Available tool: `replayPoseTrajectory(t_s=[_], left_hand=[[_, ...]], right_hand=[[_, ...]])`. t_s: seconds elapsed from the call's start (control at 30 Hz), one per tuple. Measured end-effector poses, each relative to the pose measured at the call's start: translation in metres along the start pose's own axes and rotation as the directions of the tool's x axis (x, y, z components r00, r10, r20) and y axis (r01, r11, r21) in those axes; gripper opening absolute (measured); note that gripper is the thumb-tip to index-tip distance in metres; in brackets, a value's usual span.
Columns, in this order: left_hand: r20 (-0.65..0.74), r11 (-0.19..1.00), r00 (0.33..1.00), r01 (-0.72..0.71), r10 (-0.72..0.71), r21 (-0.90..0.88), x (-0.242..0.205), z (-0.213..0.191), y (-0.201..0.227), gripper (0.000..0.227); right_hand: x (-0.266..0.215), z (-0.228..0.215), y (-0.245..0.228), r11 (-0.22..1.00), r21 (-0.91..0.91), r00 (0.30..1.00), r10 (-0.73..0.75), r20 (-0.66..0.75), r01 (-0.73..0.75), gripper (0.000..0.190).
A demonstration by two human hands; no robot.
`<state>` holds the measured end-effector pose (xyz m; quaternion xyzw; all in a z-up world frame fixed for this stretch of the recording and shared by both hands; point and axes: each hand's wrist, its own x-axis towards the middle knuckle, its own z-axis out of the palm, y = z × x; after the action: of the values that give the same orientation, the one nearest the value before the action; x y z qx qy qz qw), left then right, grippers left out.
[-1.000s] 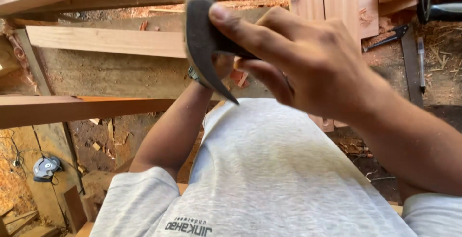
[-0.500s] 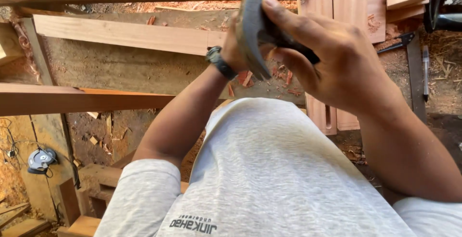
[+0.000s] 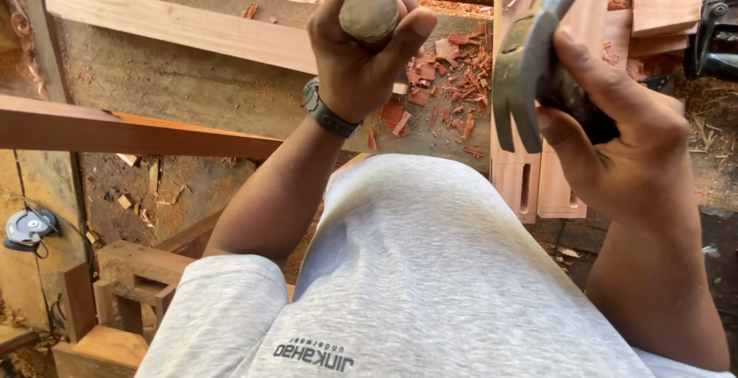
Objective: The person uses a hammer to strike a chisel, carving a rectangular notch into a piece of wood. They repeatedly reposition the chisel and strike it to remove wood chips and deepen the cut.
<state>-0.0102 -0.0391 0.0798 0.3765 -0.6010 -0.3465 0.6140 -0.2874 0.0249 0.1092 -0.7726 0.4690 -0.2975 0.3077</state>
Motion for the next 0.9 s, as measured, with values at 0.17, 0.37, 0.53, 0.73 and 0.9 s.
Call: replayPoseTrajectory(t_s=[0.17,0.37,0.53,0.73,0.9], left_hand=[[0.021,0.997,0.997,0.08,-0.08,0.024,-0.01,0.001,0.001,0.022],[-0.072,0.992,0.994,0.084,-0.077,0.092,-0.026,0.007,-0.022,0.027],[-0.072,0.992,0.993,0.1,-0.094,0.082,-0.031,0.008,-0.021,0.026],[-0.038,0.989,0.996,0.086,-0.082,0.121,-0.032,0.009,-0.018,0.028],[-0.001,0.983,0.993,0.119,-0.12,0.142,-0.04,0.006,-0.029,0.027]], right_hand=[[0.0,-0.008,-0.017,0.998,0.004,0.998,-0.068,-0.013,0.068,0.057],[0.005,-0.012,-0.025,0.995,0.014,0.994,-0.102,0.04,0.101,0.053],[0.015,-0.016,-0.032,0.988,-0.017,0.983,-0.153,0.105,0.156,0.057],[0.024,-0.023,-0.043,0.975,-0.054,0.966,-0.203,0.163,0.214,0.057],[0.04,-0.025,-0.058,0.964,-0.043,0.948,-0.251,0.194,0.264,0.055]])
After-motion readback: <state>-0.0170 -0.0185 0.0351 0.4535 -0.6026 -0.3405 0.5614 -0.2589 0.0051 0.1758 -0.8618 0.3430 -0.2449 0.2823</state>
